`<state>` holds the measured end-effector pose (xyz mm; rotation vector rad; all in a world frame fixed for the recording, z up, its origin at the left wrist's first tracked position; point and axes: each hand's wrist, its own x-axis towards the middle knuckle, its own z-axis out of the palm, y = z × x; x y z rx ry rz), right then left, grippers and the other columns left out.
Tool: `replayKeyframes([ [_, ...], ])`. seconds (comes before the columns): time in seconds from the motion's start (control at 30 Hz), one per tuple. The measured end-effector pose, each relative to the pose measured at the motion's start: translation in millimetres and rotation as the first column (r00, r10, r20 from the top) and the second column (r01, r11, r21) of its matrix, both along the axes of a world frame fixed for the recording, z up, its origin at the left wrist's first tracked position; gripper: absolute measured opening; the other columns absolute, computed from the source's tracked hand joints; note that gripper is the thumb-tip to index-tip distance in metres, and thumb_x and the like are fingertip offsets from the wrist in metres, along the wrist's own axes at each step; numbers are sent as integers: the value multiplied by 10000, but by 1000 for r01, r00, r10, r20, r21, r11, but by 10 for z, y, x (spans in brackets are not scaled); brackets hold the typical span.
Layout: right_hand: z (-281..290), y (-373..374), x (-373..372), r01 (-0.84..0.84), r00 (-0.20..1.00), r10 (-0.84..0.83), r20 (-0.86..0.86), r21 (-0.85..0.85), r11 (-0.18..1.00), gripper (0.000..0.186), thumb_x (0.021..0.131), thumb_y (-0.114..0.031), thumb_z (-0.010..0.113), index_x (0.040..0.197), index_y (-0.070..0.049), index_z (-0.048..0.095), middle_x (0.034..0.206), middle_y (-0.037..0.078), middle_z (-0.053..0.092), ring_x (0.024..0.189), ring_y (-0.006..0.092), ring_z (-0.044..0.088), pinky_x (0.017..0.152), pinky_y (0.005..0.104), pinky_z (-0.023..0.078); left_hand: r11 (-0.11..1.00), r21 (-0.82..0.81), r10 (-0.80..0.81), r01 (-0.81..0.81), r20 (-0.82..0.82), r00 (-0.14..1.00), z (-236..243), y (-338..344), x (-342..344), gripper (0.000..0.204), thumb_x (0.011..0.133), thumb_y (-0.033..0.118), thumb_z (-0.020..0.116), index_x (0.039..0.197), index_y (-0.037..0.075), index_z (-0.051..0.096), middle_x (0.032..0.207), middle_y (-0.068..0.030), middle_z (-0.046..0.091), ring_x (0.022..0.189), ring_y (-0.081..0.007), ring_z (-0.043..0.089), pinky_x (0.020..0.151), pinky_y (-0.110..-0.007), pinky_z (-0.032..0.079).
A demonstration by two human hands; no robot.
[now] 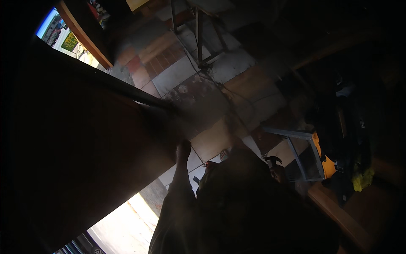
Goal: The person places small wooden blocks onto a large wooden door and hammers nails into them to secure the blocks.
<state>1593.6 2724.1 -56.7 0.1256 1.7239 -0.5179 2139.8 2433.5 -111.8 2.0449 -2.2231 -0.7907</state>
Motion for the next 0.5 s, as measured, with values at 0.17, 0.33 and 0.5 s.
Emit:
replayKeyframes([
  [0.17, -113, -1248, -271, -69, 997, 68, -23, -26, 997, 271, 869, -78, 758, 711, -60, 539, 576, 28, 513, 448, 142, 496, 418, 330, 310, 955, 122, 282, -269, -106, 954, 61, -334, -447, 237, 1005, 270, 586, 964, 118, 763, 958, -159, 783, 958, -363, 755, 829, -510, 577],
  [0.33, -114, -2613, -487, -351, 930, 346, -124, -21, 936, 286, 880, -115, 779, 710, -59, 557, 596, 49, 560, 469, 157, 530, 452, 344, 400, 766, 518, 327, -381, 196, 924, 406, -322, -474, 554, 1027, 565, 528, 1108, 78, 781, 1205, -238, 750, 1168, -469, 690, 986, -590, 535],
  [0.5, 138, -3972, -437, -689, 668, 632, -393, -7, 724, 229, 837, -157, 809, 927, 15, 687, 672, 87, 670, 522, 206, 632, 494, 369, 494, 696, 591, 298, -408, 280, 913, 552, -524, -303, 388, 931, 406, 661, 1123, 103, 811, 1246, -217, 751, 1148, -430, 722, 958, -521, 582],
])
